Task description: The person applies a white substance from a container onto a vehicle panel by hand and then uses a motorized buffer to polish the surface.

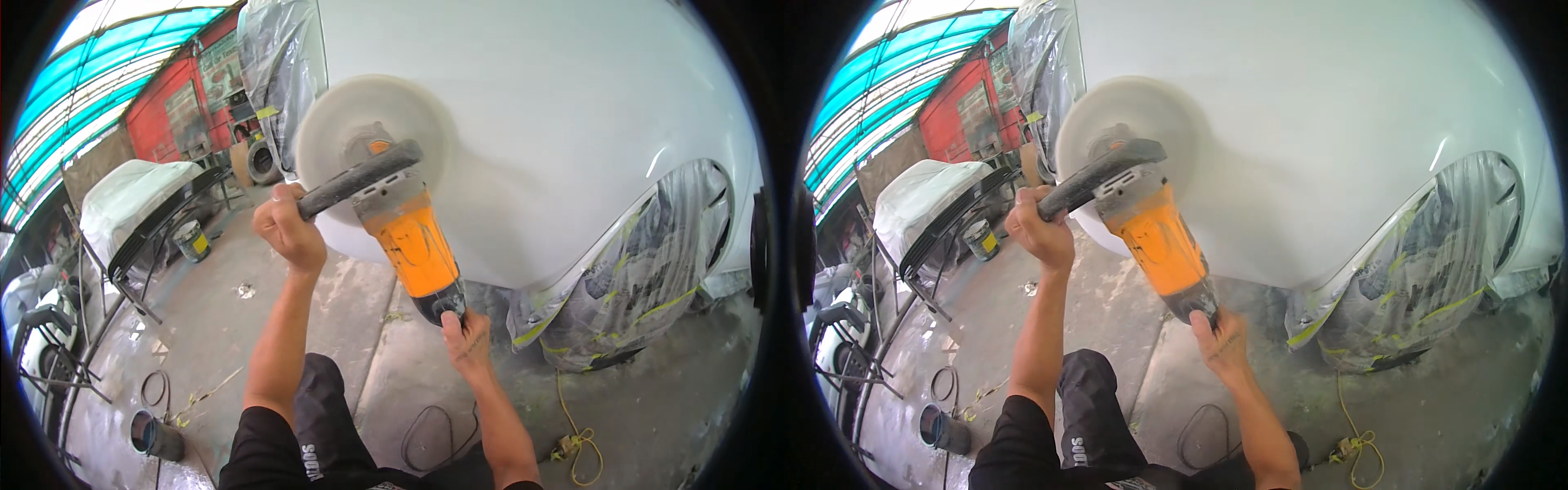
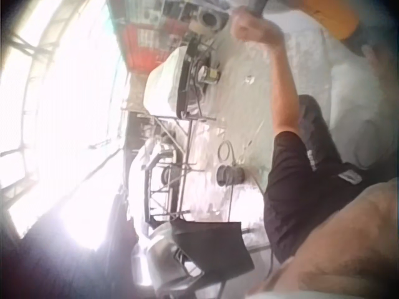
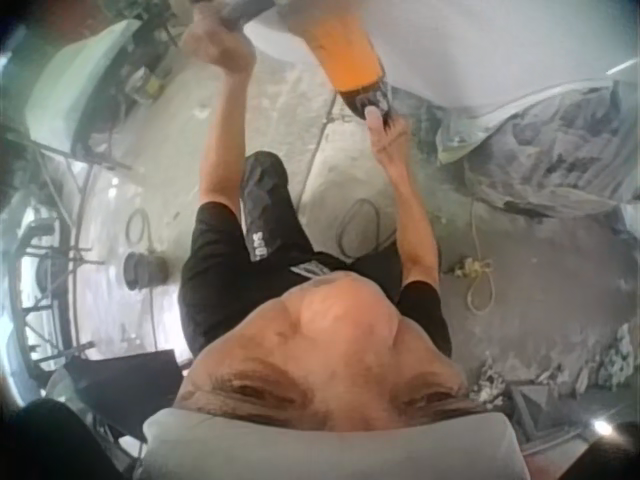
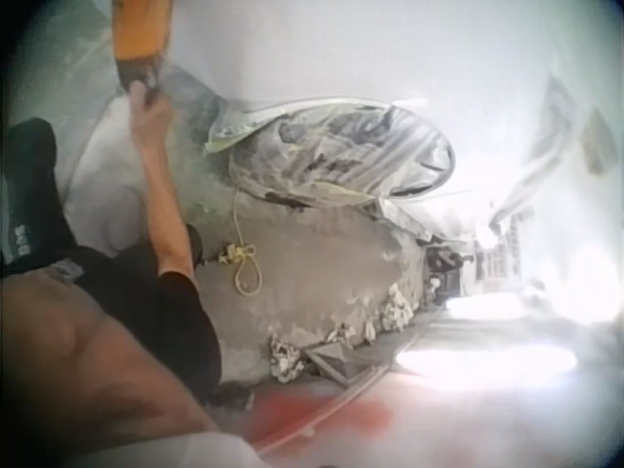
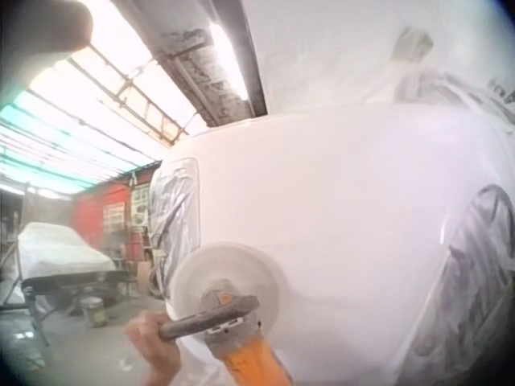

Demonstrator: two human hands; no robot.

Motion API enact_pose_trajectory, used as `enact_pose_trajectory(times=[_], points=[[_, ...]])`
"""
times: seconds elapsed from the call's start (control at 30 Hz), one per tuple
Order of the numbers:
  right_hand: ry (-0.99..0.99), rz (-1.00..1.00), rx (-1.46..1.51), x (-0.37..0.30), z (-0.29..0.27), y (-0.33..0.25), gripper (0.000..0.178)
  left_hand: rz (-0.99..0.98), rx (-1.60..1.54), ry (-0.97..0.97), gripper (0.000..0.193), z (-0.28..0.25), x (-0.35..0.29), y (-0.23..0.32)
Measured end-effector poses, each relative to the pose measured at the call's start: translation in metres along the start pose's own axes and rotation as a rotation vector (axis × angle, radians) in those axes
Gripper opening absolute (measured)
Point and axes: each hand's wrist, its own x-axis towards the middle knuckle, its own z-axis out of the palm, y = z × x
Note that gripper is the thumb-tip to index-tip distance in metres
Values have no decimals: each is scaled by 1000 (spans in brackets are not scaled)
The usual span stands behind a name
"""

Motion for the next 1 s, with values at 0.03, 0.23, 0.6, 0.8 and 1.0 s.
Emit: enact_pose_trajectory(times=[0.03,0.23,0.6,0.8,1.0], points=[[4,-4,-5,-2,-2,6,59,0,-7,3,44,5,-1,-1],[290,123,74,-33,-37,22,44,29,-225,-230,47,77,-23,40],[91,-28,-80,-13,-8,7,58,124,247,1,30,-1,-23,-26],[-58,-79,-133,19,20,-16,54,-163,-78,186,48,-32,9,-12],[121,-18,-8,-8,-6,5,45,243,83,71,36,19,-9,-15]])
